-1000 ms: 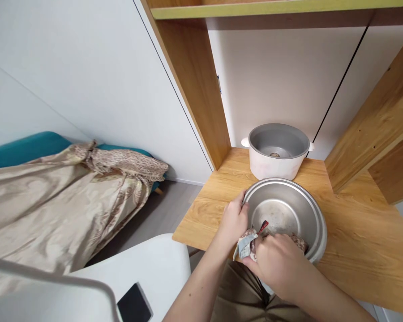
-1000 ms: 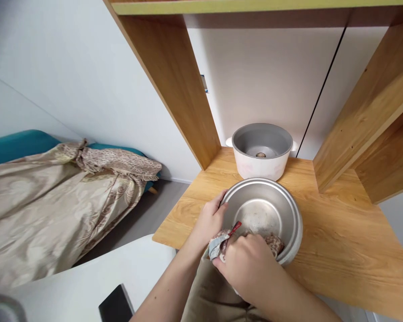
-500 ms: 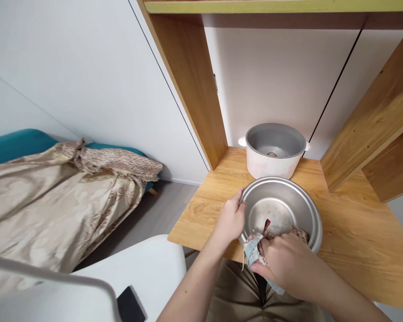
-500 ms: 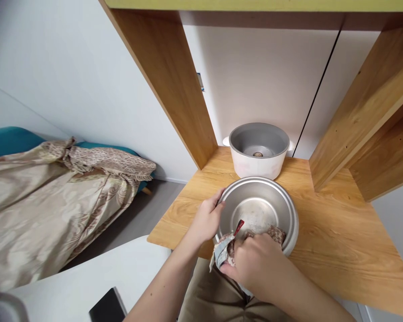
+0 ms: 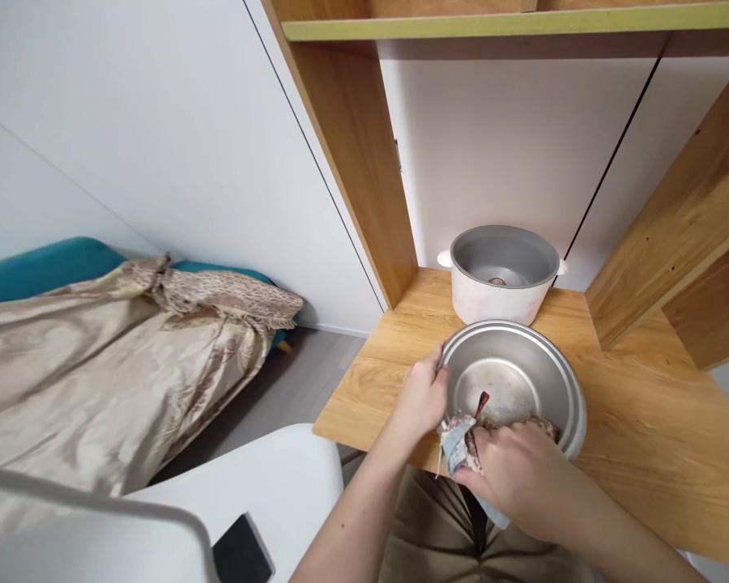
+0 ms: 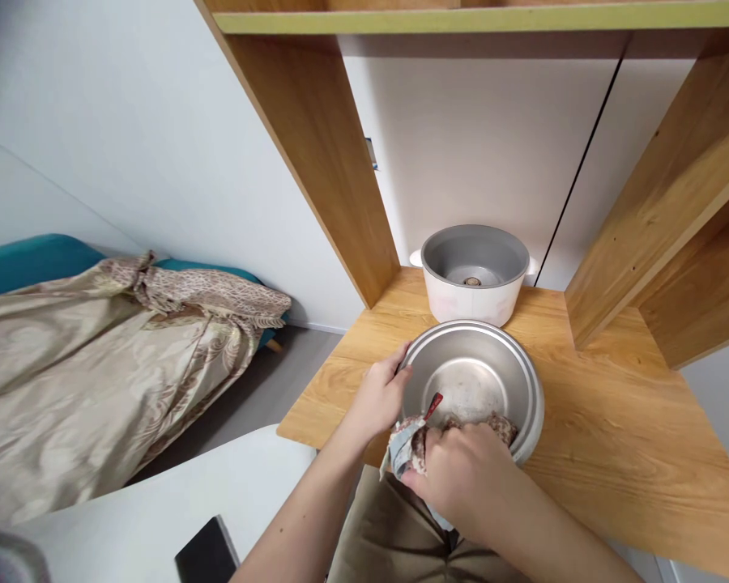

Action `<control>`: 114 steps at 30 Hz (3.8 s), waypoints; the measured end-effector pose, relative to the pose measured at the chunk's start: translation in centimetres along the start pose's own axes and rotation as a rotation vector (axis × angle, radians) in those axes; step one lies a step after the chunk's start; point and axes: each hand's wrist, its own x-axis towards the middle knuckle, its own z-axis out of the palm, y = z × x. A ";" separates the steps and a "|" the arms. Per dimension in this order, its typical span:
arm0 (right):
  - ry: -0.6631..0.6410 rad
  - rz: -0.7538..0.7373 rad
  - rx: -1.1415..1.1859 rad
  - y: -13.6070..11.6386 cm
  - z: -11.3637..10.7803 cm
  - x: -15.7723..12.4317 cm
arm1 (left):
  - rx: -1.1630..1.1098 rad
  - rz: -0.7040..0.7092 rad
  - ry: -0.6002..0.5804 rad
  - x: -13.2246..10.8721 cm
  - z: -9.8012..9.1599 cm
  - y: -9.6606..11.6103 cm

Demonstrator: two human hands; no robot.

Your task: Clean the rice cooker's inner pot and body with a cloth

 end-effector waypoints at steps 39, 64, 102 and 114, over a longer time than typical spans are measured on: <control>-0.046 0.005 -0.014 -0.3 -1.1 0.3 | -0.100 0.023 0.002 1.3 0.4 0.4; -0.034 0.019 0.022 -0.4 -1.1 0.5 | -0.152 -0.040 0.008 -0.7 0.6 0.2; 0.024 -0.073 -0.011 1.4 -1.0 -0.5 | -0.293 -0.166 0.106 0.2 1.9 -0.6; 0.014 -0.075 0.023 0.1 -0.2 0.4 | -0.322 -0.194 0.133 -2.6 2.9 -0.2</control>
